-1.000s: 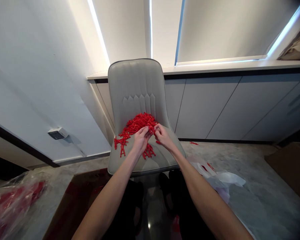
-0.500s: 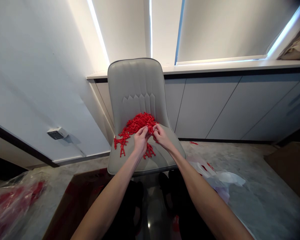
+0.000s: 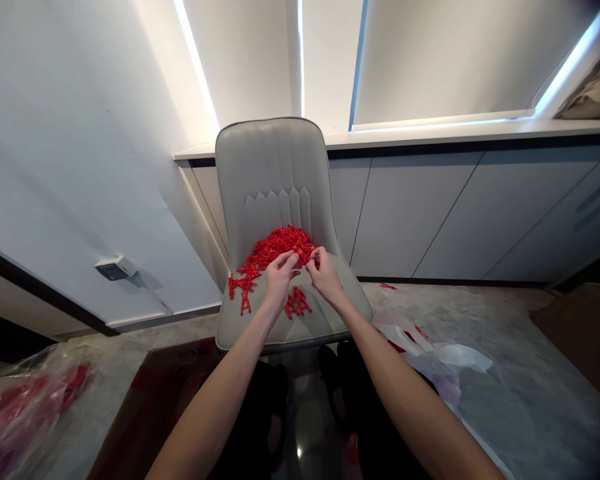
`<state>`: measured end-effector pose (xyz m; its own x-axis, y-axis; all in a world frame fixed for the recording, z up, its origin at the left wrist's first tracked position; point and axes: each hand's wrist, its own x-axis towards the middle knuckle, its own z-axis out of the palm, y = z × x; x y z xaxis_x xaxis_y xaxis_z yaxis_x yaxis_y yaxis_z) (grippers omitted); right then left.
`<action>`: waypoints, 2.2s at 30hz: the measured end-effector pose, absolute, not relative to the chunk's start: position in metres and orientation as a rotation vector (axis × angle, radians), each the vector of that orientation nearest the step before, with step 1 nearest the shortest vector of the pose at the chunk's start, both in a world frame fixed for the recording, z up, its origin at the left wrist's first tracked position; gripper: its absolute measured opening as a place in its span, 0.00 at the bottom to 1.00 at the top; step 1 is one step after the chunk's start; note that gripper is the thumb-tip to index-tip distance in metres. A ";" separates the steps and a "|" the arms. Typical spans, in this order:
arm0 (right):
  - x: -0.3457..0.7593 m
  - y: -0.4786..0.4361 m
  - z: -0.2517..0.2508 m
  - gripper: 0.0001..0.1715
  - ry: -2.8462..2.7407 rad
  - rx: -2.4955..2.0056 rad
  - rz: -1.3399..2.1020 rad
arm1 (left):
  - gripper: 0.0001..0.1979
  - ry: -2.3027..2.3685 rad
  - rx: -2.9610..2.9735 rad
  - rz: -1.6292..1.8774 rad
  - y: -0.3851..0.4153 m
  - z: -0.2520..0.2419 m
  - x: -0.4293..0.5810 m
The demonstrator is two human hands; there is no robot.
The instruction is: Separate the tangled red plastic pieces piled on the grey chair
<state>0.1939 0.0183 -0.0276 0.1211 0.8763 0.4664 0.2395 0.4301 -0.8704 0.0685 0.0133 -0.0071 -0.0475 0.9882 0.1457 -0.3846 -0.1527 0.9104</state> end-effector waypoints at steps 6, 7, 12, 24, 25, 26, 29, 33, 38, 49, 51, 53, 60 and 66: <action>0.193 0.017 -0.026 0.10 -1.463 -1.061 0.666 | 0.18 0.962 1.119 1.539 0.022 -0.009 0.061; 0.194 0.016 -0.025 0.12 -1.457 -1.057 0.668 | 0.18 0.970 1.136 1.541 0.023 -0.010 0.060; 0.197 0.017 -0.020 0.21 -1.424 -0.999 0.709 | 0.17 0.952 1.268 1.485 0.025 -0.013 0.057; 0.192 0.017 -0.022 0.12 -1.377 -0.866 0.732 | 0.15 0.967 1.277 1.514 0.022 -0.012 0.060; 0.191 0.017 -0.021 0.12 -1.377 -0.874 0.725 | 0.15 0.982 1.293 1.521 0.022 -0.012 0.061; 0.191 0.017 -0.021 0.12 -1.378 -0.884 0.714 | 0.14 0.997 1.310 1.527 0.021 -0.011 0.061; 0.191 0.017 -0.021 0.11 -1.380 -0.913 0.685 | 0.13 1.041 1.348 1.531 0.020 -0.010 0.061; 0.189 0.015 -0.021 0.10 -1.382 -0.949 0.663 | 0.12 1.090 1.339 1.545 0.017 -0.010 0.062; 0.188 0.013 -0.020 0.11 -1.371 -0.942 0.696 | 0.13 1.073 1.311 1.543 0.015 -0.009 0.065; 0.198 0.024 -0.022 0.18 -1.114 -0.973 0.889 | 0.10 2.151 1.870 0.832 0.036 -0.016 -0.016; 0.200 0.025 -0.023 0.19 -1.073 -0.990 0.919 | 0.13 2.343 1.775 0.539 0.040 -0.022 -0.037; 0.200 0.025 -0.024 0.20 -1.042 -0.987 0.943 | 0.14 2.390 1.751 0.479 0.043 -0.028 -0.051; 0.195 0.024 -0.024 0.20 -0.999 -0.957 1.019 | 0.19 2.422 1.811 0.369 0.053 -0.044 -0.057; 0.192 0.026 -0.028 0.24 -1.022 -0.949 1.060 | 0.15 2.432 1.785 0.334 0.058 -0.045 -0.052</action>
